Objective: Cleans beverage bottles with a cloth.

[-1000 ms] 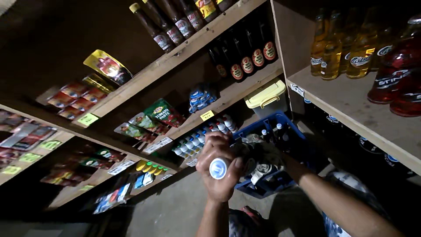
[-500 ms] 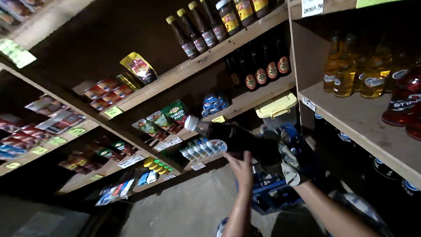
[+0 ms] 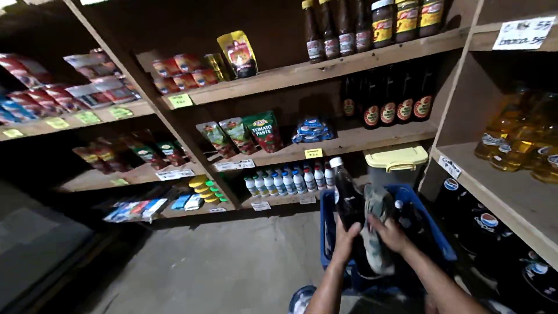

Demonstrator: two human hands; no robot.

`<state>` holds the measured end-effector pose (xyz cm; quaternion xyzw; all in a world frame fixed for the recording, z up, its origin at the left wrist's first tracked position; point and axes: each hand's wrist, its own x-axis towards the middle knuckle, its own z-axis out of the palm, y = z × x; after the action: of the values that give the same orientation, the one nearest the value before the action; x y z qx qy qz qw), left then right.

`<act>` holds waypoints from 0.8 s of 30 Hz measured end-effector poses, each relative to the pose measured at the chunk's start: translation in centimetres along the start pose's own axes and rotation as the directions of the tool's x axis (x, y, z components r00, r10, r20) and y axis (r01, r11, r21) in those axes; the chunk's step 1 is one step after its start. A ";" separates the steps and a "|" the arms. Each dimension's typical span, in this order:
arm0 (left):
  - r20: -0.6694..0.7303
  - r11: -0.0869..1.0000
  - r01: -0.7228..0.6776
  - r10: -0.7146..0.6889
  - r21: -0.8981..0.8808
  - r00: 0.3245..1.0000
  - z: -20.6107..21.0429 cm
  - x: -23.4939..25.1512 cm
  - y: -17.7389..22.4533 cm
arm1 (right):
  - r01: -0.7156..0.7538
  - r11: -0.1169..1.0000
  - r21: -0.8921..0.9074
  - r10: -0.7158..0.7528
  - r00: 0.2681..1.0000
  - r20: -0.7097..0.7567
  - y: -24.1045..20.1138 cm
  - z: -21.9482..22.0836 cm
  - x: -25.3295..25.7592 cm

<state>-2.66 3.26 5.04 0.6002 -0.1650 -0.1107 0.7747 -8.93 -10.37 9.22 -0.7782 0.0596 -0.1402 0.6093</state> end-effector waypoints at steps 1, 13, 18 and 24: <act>0.054 0.999 0.033 -0.035 0.029 0.998 -0.1 -0.3 0.5 | 0.002 0.995 0.103 0.004 0.999 -0.054 -0.5 0.1 1.3; -0.005 0.928 -0.128 0.139 0.351 0.990 -1.2 0.5 -0.2 | -0.141 0.869 -0.474 0.060 0.982 -0.181 -4.0 4.1 1.5; 0.089 0.964 -0.013 -0.011 0.266 0.996 -1.0 -0.2 0.6 | -0.021 0.996 -0.089 0.003 0.980 -0.201 -5.8 1.1 6.6; 0.491 0.846 0.325 -0.087 -0.423 0.866 -1.7 -2.9 -0.6 | 0.096 0.932 0.350 -0.105 0.994 0.009 -6.9 -1.8 10.9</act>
<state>-4.61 5.67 3.73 0.3546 -0.2400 -0.3711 0.8240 0.42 -13.23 17.85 -0.6617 -0.0145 -0.1689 0.7303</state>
